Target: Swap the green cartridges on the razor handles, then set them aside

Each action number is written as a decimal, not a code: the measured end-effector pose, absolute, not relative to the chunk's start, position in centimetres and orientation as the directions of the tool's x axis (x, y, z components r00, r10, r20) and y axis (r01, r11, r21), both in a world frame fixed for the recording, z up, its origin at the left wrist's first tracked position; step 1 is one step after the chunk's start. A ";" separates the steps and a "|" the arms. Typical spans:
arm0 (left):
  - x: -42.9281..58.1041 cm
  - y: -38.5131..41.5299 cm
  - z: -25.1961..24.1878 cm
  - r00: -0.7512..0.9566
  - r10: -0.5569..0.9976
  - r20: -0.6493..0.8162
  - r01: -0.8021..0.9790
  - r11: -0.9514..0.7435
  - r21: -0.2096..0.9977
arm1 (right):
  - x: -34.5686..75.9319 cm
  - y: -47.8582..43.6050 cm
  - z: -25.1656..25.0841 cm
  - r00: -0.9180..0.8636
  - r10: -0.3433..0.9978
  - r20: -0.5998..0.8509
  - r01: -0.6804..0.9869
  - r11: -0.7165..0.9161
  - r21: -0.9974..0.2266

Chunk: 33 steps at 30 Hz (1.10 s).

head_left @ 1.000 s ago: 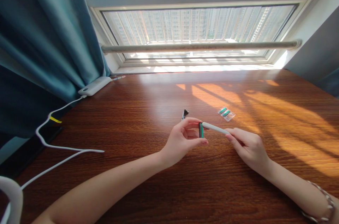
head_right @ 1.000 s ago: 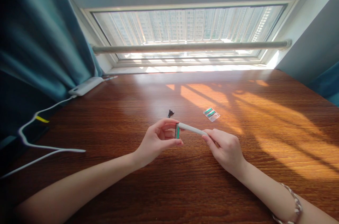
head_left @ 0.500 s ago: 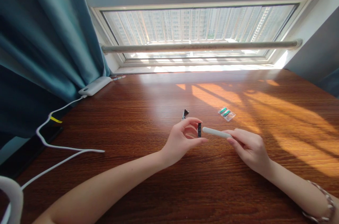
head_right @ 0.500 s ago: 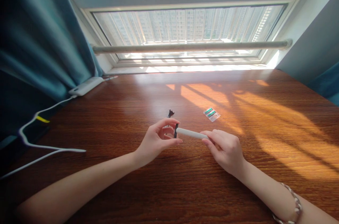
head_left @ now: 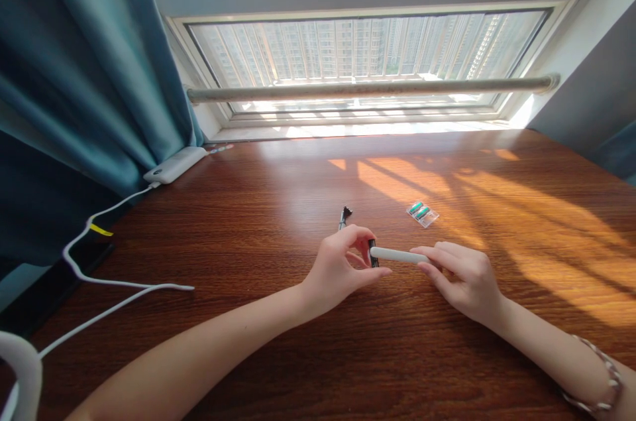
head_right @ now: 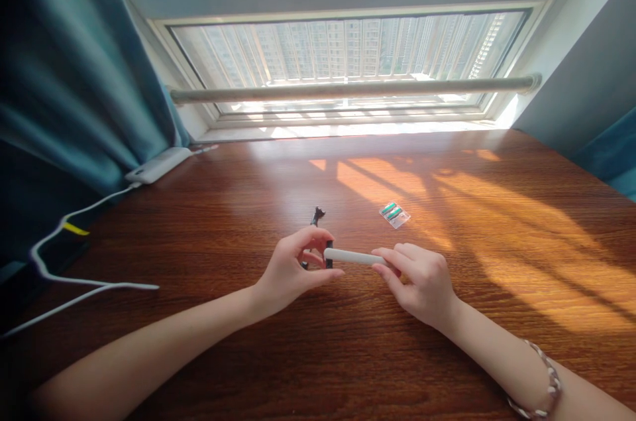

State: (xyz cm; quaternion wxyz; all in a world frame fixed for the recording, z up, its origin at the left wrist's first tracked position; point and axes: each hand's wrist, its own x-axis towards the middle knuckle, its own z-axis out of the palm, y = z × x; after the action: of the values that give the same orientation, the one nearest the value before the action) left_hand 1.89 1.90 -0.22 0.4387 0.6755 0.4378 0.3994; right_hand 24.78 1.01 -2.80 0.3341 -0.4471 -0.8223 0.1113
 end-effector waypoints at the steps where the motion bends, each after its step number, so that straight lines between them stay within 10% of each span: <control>1: 1.9 1.9 -0.2 0.299 0.942 0.154 0.244 -0.232 0.942 | 24.7 1.0 -2.8 -0.350 0.834 0.426 0.659 0.543 -0.521; 8: 2.1 2.2 -0.6 0.382 0.920 -0.090 0.065 0.070 0.995 | 25.3 3.0 -3.0 -0.023 0.975 0.220 0.581 0.192 -0.791; 20: 3.7 1.5 -0.1 0.406 0.903 -0.142 -0.188 0.234 0.954 | 25.5 2.7 -3.7 -0.411 0.838 0.358 0.762 0.531 -0.369; 33: 5.5 0.5 0.4 0.345 0.913 -0.216 -0.114 0.269 0.956 | 23.9 0.9 -1.8 -0.417 0.783 0.462 0.479 0.621 -0.620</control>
State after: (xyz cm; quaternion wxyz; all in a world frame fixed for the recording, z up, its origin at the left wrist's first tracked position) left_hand 5.51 0.51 0.44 0.6728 0.4689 0.4263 0.3816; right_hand 23.95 0.86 -1.77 0.3776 -0.3859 -0.8173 0.2013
